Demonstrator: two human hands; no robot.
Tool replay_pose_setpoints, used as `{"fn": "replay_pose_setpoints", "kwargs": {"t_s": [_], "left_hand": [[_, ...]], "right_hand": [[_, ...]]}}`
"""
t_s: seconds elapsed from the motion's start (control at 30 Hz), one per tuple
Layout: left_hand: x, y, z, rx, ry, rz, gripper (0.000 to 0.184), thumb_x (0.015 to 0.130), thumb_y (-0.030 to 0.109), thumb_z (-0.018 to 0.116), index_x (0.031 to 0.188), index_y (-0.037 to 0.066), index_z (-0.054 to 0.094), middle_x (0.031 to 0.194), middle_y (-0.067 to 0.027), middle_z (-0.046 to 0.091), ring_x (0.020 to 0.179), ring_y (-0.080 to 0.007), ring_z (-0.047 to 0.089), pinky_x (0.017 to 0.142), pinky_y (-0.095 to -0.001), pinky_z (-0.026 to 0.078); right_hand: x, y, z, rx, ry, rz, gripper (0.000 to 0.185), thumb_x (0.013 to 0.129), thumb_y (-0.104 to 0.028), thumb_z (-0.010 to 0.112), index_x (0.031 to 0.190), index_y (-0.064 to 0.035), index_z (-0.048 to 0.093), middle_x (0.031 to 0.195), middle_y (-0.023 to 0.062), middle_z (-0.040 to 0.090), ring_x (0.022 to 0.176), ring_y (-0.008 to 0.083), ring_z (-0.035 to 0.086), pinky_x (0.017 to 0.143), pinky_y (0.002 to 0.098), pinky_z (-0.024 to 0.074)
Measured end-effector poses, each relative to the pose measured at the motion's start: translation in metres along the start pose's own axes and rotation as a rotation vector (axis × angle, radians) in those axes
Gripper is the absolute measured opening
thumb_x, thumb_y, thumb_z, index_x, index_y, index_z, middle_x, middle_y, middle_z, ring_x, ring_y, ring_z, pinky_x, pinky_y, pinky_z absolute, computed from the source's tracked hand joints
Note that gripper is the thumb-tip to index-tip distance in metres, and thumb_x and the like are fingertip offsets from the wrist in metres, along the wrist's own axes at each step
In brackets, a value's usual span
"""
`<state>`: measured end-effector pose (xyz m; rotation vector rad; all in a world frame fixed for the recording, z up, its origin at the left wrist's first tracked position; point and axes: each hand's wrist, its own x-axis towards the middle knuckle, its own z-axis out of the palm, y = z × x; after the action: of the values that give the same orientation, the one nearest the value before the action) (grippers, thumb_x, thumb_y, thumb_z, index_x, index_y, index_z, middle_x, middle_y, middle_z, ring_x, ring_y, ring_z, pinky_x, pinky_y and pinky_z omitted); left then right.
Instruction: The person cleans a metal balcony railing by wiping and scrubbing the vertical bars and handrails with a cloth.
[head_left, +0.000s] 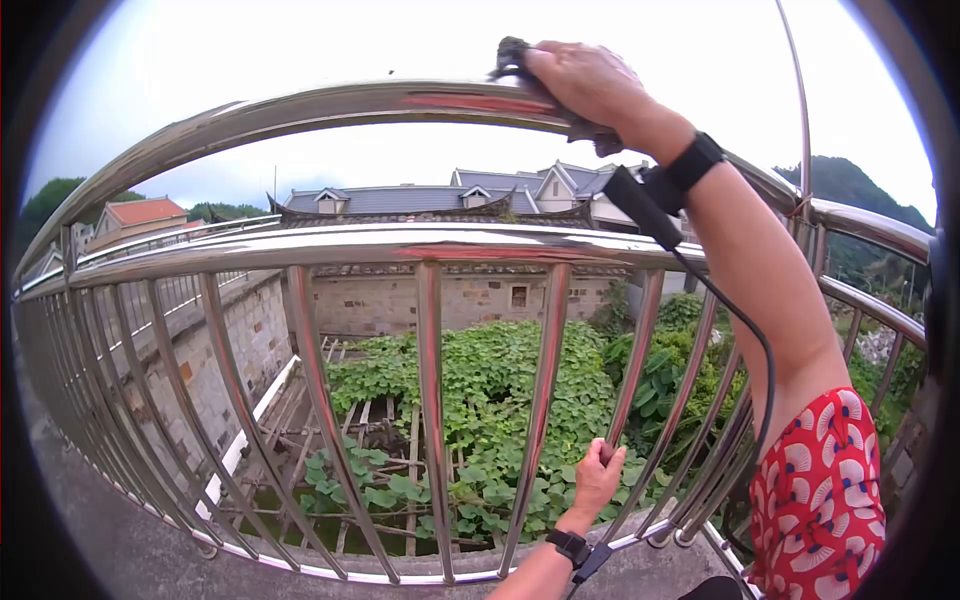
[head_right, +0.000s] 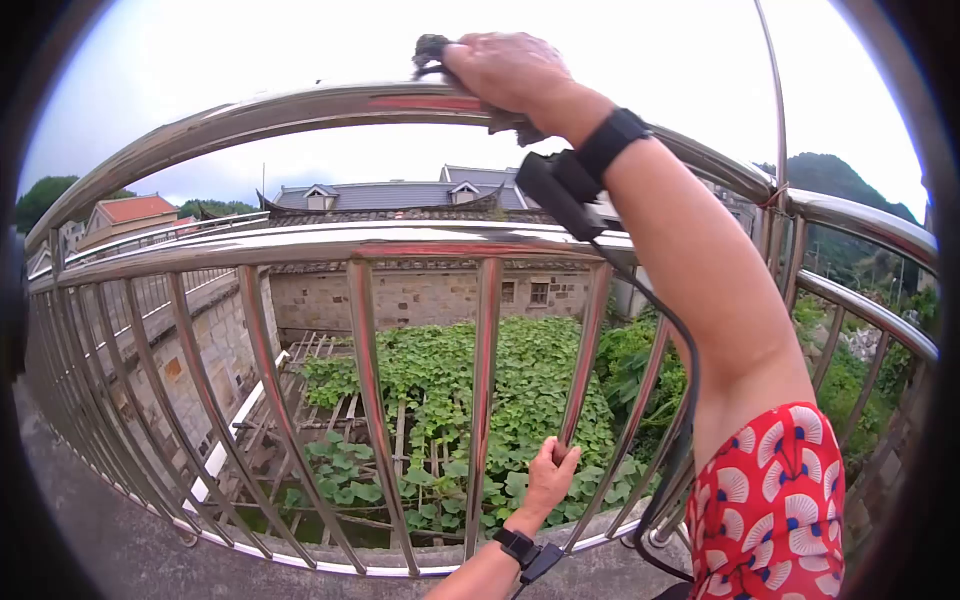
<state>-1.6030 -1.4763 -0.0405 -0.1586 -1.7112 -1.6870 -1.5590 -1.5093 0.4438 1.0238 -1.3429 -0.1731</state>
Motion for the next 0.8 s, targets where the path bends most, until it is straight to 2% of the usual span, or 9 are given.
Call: {"fn": "replay_pose_setpoints", "kwargs": {"t_s": [0.03,0.07,0.17,0.3,0.43,0.57,0.6,0.63,0.8], "left_hand": [[-0.001,-0.002,0.000,0.018,0.000,-0.005,0.030,0.084,0.026,0.066,0.079,0.004,0.045,0.056,-0.0064,0.045,0.050,-0.0218,0.042,0.051,-0.0359,0.039],[0.000,-0.001,-0.001,0.042,-0.005,0.010,0.030,0.085,0.026,0.065,0.079,0.004,0.044,0.056,-0.0070,0.045,0.050,-0.0236,0.043,0.052,-0.0366,0.040],[-0.001,0.002,0.001,0.070,-0.015,0.025,0.029,0.086,0.026,0.063,0.079,0.005,0.043,0.057,-0.0084,0.047,0.051,-0.0272,0.047,0.052,-0.0385,0.041],[0.000,-0.005,0.001,0.098,-0.043,0.075,0.028,0.087,0.027,0.061,0.083,0.006,0.043,0.059,-0.0104,0.051,0.056,-0.0320,0.054,0.054,-0.0414,0.042],[-0.002,-0.001,0.003,0.095,-0.028,0.101,0.027,0.087,0.027,0.061,0.085,0.006,0.044,0.062,-0.0110,0.054,0.058,-0.0328,0.057,0.055,-0.0415,0.044],[-0.001,0.002,0.001,0.041,-0.030,0.069,0.028,0.087,0.026,0.061,0.082,0.005,0.044,0.058,-0.0084,0.048,0.051,-0.0209,0.048,0.052,-0.0359,0.041],[-0.001,0.001,0.002,0.038,-0.026,0.061,0.026,0.087,0.025,0.061,0.083,0.005,0.045,0.059,-0.0096,0.051,0.054,-0.0259,0.052,0.053,-0.0383,0.042],[-0.001,0.001,0.001,0.039,-0.025,0.055,0.025,0.087,0.025,0.061,0.084,0.006,0.046,0.061,-0.0109,0.054,0.056,-0.0310,0.056,0.054,-0.0406,0.044],[0.006,-0.037,0.011,-0.055,-0.086,0.056,0.025,0.086,0.023,0.062,0.082,0.004,0.045,0.058,-0.0104,0.050,0.053,-0.0282,0.053,0.053,-0.0393,0.042]], "right_hand": [[-0.025,0.053,0.014,0.259,-0.182,0.298,0.018,0.090,-0.016,0.041,0.085,-0.0024,0.051,0.085,0.0149,0.057,0.079,0.0311,0.060,0.071,0.0414,0.0486],[-0.067,0.087,0.000,-0.035,-0.105,-0.007,0.026,0.093,-0.021,0.037,0.088,0.0000,0.052,0.087,0.0177,0.057,0.083,0.0338,0.057,0.078,0.0402,0.0452],[-0.154,0.170,-0.007,0.208,-0.224,0.628,0.044,0.092,-0.033,0.029,0.095,0.0020,0.055,0.095,0.0212,0.058,0.091,0.0303,0.055,0.087,0.0371,0.0396],[-0.156,0.143,0.000,-0.022,-0.161,0.765,0.044,0.093,-0.037,0.028,0.100,-0.0014,0.054,0.107,0.0173,0.060,0.096,0.0376,0.057,0.086,0.0426,0.0422],[-0.079,0.033,0.012,-0.238,0.248,0.022,0.023,0.091,-0.018,0.044,0.110,-0.0076,0.051,0.105,0.0087,0.059,0.084,0.0324,0.061,0.073,0.0409,0.0512],[0.035,-0.113,0.020,-0.009,0.425,0.062,0.024,0.092,-0.026,0.047,0.111,-0.0144,0.058,0.097,0.0136,0.061,0.088,0.0286,0.061,0.076,0.0433,0.0472],[0.059,-0.139,0.027,0.125,0.442,0.037,0.053,0.074,-0.028,0.071,0.122,-0.0140,0.053,0.117,0.0196,0.051,0.097,0.0344,0.057,0.086,0.0464,0.0439],[0.080,-0.163,0.024,0.066,0.377,0.070,0.023,0.092,-0.025,0.045,0.105,-0.0142,0.060,0.095,0.0108,0.062,0.099,0.0261,0.058,0.080,0.0411,0.0454],[0.126,-0.215,0.035,0.054,0.504,-0.056,0.027,0.087,-0.020,0.052,0.111,-0.0218,0.064,0.111,0.0125,0.057,0.111,0.0249,0.053,0.091,0.0389,0.0417]]}}
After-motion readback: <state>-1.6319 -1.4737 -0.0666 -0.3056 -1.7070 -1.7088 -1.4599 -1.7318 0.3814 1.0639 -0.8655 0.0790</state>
